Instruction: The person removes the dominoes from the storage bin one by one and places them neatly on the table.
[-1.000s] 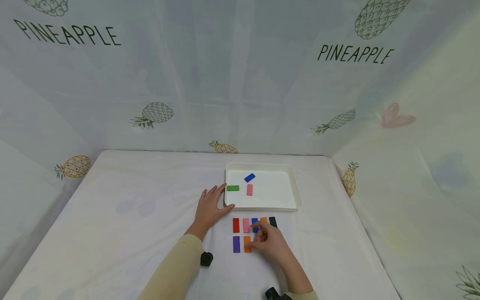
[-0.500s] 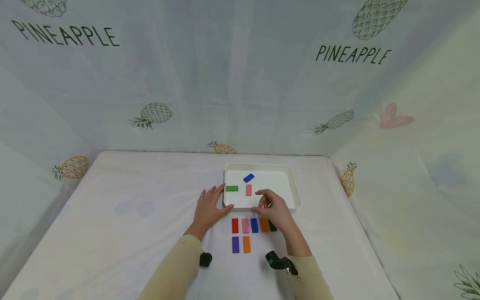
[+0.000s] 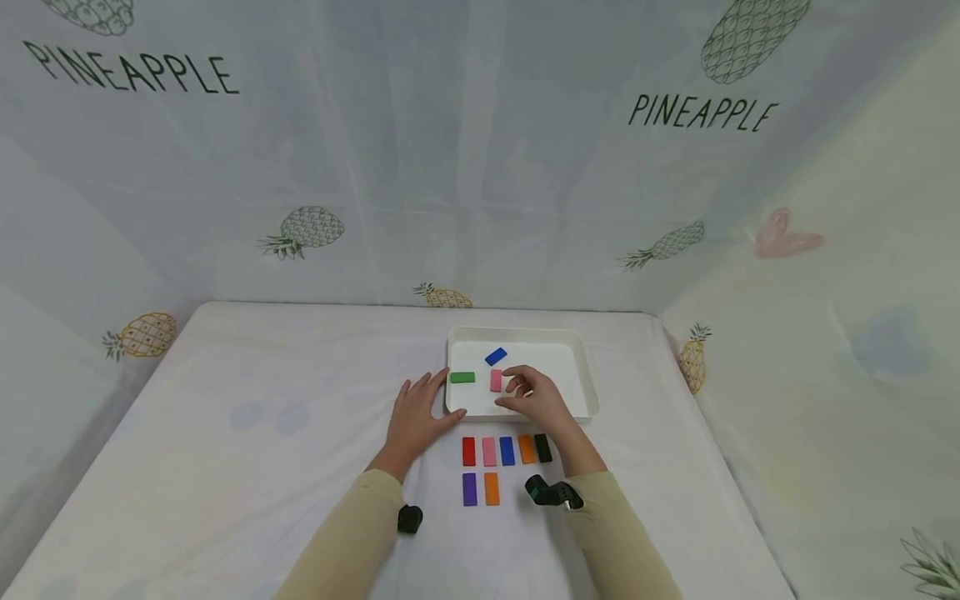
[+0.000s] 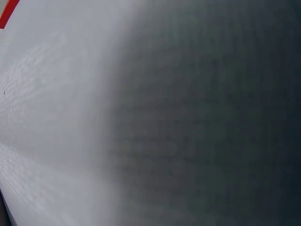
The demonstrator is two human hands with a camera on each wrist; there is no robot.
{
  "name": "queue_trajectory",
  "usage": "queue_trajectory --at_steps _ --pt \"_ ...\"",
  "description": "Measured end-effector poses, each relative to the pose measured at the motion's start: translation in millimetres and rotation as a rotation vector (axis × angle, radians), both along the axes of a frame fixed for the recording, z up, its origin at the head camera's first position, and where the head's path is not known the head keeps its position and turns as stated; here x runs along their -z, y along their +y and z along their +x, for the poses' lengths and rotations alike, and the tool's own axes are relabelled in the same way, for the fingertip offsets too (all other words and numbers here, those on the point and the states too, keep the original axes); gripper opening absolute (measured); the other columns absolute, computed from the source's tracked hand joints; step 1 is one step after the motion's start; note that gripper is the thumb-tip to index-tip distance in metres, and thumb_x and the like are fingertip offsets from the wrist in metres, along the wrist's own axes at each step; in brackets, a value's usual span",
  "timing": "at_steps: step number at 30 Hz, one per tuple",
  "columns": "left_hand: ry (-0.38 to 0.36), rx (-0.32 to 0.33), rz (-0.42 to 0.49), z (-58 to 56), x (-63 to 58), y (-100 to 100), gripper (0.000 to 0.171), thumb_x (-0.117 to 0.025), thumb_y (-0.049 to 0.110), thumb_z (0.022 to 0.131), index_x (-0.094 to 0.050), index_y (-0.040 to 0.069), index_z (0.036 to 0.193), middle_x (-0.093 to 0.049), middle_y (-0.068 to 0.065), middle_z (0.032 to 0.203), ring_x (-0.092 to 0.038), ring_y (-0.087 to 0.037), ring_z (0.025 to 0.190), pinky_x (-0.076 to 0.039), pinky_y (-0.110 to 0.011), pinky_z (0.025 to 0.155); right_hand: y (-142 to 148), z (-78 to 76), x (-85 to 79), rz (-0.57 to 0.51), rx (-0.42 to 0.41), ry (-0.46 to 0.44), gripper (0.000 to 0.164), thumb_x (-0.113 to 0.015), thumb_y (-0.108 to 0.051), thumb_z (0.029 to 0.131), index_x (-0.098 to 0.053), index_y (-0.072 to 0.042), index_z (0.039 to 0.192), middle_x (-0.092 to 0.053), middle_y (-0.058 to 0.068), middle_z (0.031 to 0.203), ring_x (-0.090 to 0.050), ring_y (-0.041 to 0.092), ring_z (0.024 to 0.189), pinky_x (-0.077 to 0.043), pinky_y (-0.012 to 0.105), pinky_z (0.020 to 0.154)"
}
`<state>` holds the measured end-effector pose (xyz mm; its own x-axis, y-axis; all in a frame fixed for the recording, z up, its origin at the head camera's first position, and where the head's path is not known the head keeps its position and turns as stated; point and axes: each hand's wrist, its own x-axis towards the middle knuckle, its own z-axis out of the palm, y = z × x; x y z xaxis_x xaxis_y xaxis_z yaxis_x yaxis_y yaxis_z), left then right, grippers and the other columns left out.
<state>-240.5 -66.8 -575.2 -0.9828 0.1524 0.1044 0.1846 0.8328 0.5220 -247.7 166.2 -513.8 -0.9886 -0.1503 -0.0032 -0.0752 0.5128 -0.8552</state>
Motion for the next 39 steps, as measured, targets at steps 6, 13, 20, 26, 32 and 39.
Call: queue_trajectory --at_steps 6,13,20,26,32,39 --pt "0.002 -0.006 -0.009 -1.3 4.0 -5.1 0.086 -0.062 0.063 0.084 -0.034 0.020 0.153 -0.044 -0.005 0.149 -0.029 -0.028 0.142 -0.008 -0.052 0.117 -4.0 -11.9 9.3 0.033 0.008 -0.042 0.046 -0.082 -0.014 0.079 -0.063 -0.005 0.121 -0.060 0.004 0.090 -0.052 0.021 0.081 -0.048 0.030 0.070" --pt "0.000 0.011 -0.007 0.2 1.9 -10.4 0.086 -0.063 0.061 0.085 -0.034 0.018 0.153 -0.044 -0.007 0.149 -0.030 -0.031 0.142 -0.011 -0.055 0.117 -10.5 -24.2 12.8 0.114 0.024 -0.077 0.046 -0.082 -0.018 0.080 -0.063 -0.010 0.121 -0.059 0.001 0.088 -0.052 0.020 0.084 -0.048 0.030 0.073" --pt "-0.049 0.017 0.012 -0.2 -7.8 -11.3 0.086 -0.061 0.061 0.086 -0.030 0.018 0.154 -0.041 -0.008 0.152 -0.027 -0.031 0.143 -0.007 -0.054 0.117 -15.1 -38.2 8.2 0.152 -0.016 -0.073 0.046 -0.083 -0.014 0.078 -0.064 -0.008 0.120 -0.061 0.003 0.093 -0.052 0.022 0.088 -0.049 0.032 0.074" --pt "-0.114 0.036 0.032 0.5 -16.1 -10.5 0.086 -0.065 0.057 0.086 -0.031 0.018 0.154 -0.041 -0.010 0.151 -0.027 -0.035 0.142 -0.013 -0.057 0.115 -13.1 -45.2 15.2 0.188 -0.012 -0.077 0.050 -0.083 -0.013 0.078 -0.064 -0.009 0.124 -0.060 0.008 0.110 -0.053 0.026 0.099 -0.051 0.038 0.085" --pt "-0.256 0.054 0.025 0.3 -32.7 -10.4 0.086 -0.068 0.053 0.085 -0.028 0.022 0.155 -0.040 -0.008 0.152 -0.025 -0.036 0.143 -0.024 -0.060 0.111 -6.8 -45.1 24.8 0.223 0.019 -0.103 0.049 -0.083 -0.015 0.079 -0.064 -0.011 0.124 -0.058 0.009 0.117 -0.051 0.027 0.103 -0.049 0.041 0.090" --pt "-0.329 0.085 -0.045 -4.3 -54.1 -9.4 0.086 -0.075 0.043 0.083 -0.032 0.019 0.154 -0.042 -0.011 0.151 -0.027 -0.045 0.140 -0.022 -0.072 0.104 -1.3 -47.5 30.4 0.232 0.012 -0.133 0.046 -0.081 -0.018 0.082 -0.065 -0.014 0.125 -0.056 0.009 0.118 -0.049 0.027 0.104 -0.048 0.040 0.091"
